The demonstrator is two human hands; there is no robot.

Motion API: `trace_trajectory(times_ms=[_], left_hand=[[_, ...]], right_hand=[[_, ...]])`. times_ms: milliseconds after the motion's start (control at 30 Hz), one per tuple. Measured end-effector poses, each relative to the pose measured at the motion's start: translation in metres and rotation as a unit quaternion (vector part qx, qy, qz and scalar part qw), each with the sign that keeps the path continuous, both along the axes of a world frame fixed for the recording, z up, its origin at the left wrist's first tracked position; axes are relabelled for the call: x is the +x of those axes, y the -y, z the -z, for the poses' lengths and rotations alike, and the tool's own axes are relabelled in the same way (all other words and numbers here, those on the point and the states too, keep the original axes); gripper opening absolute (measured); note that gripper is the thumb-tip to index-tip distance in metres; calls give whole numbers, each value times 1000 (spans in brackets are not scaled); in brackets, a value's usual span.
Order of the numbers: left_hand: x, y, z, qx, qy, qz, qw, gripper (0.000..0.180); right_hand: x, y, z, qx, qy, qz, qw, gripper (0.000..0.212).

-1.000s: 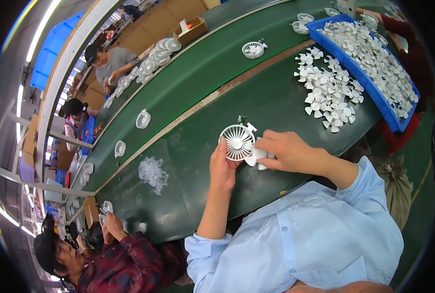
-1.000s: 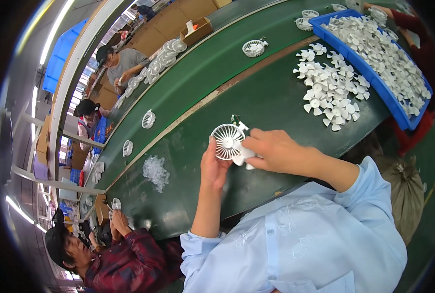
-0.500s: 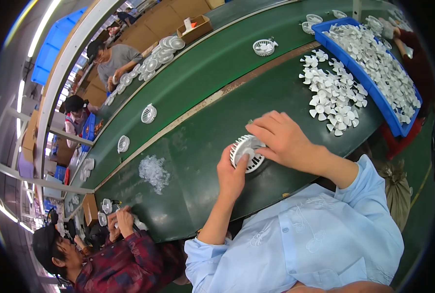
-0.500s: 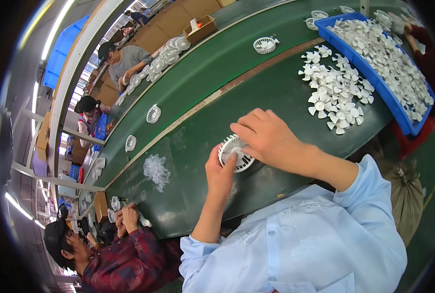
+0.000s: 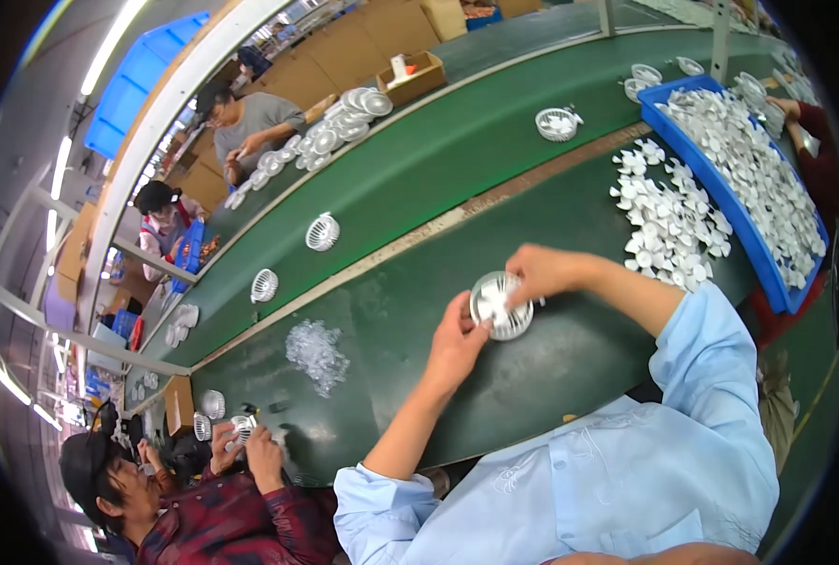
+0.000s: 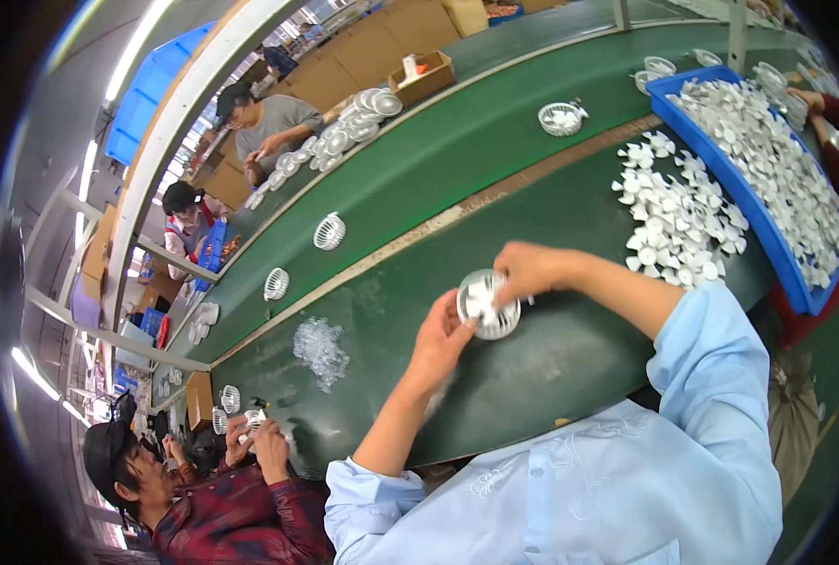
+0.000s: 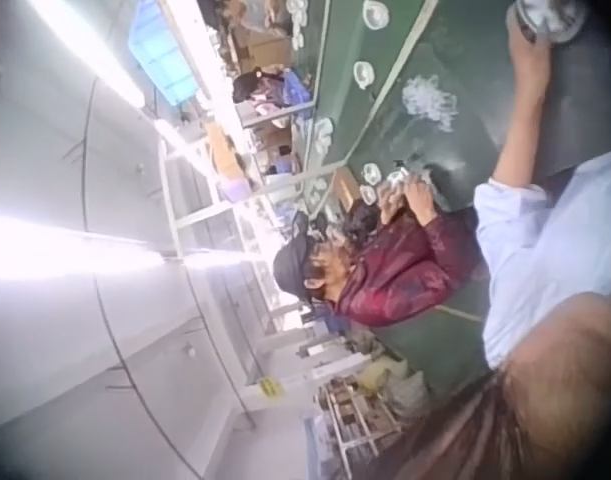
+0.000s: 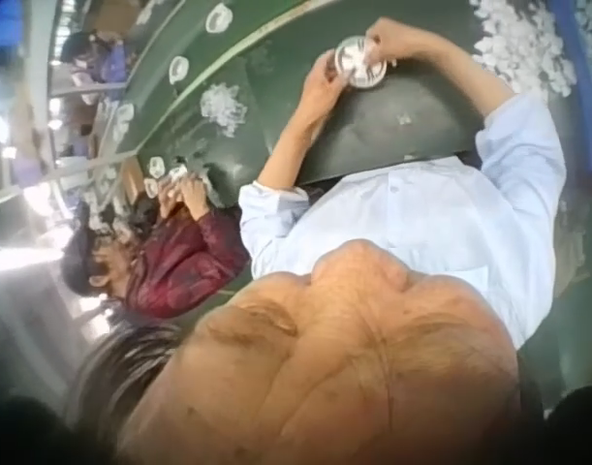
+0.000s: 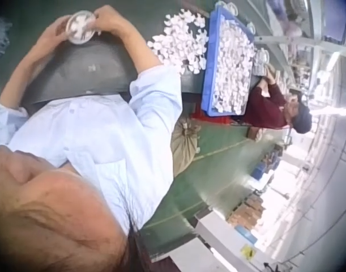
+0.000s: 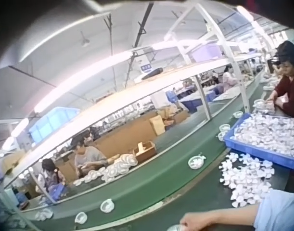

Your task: The person assembles mini fans by attaching fan blades into fan housings by hand and placing the assembled units onto the conveyor belt.

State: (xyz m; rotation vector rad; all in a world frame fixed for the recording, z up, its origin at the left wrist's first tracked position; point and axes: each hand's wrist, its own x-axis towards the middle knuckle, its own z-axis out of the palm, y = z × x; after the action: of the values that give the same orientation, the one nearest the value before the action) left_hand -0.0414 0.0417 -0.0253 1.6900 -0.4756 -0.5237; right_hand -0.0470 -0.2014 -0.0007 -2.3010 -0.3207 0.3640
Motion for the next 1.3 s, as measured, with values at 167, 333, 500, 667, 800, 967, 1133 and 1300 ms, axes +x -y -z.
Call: trace_trajectory(times_ms=[167, 333, 500, 667, 800, 967, 1133, 1300], left_hand=[[100, -12, -10, 158, 126, -90, 975, 60], [234, -61, 29, 278, 389, -236, 846, 60], [306, -80, 32, 417, 435, -256, 756, 58], [340, -85, 39, 478, 496, -218, 691, 40], [301, -56, 23, 514, 507, -193, 664, 36], [188, 3, -34, 467, 496, -106, 724, 34], [74, 20, -36, 329, 442, -17, 834, 29], [37, 27, -38, 285, 279, 70, 914, 28]], right_hand=[[90, 66, 14, 435, -67, 303, 845, 36], [53, 92, 7, 208, 47, 422, 881, 37], [-35, 158, 6, -80, 242, 396, 882, 47], [-83, 196, 9, -231, 199, 398, 865, 58], [-79, 179, 14, -210, 166, 369, 890, 54], [-66, 154, 24, -286, 199, 258, 901, 47], [-78, 96, 13, -221, 188, 104, 951, 47], [-103, 70, -5, -289, 204, 52, 934, 47]])
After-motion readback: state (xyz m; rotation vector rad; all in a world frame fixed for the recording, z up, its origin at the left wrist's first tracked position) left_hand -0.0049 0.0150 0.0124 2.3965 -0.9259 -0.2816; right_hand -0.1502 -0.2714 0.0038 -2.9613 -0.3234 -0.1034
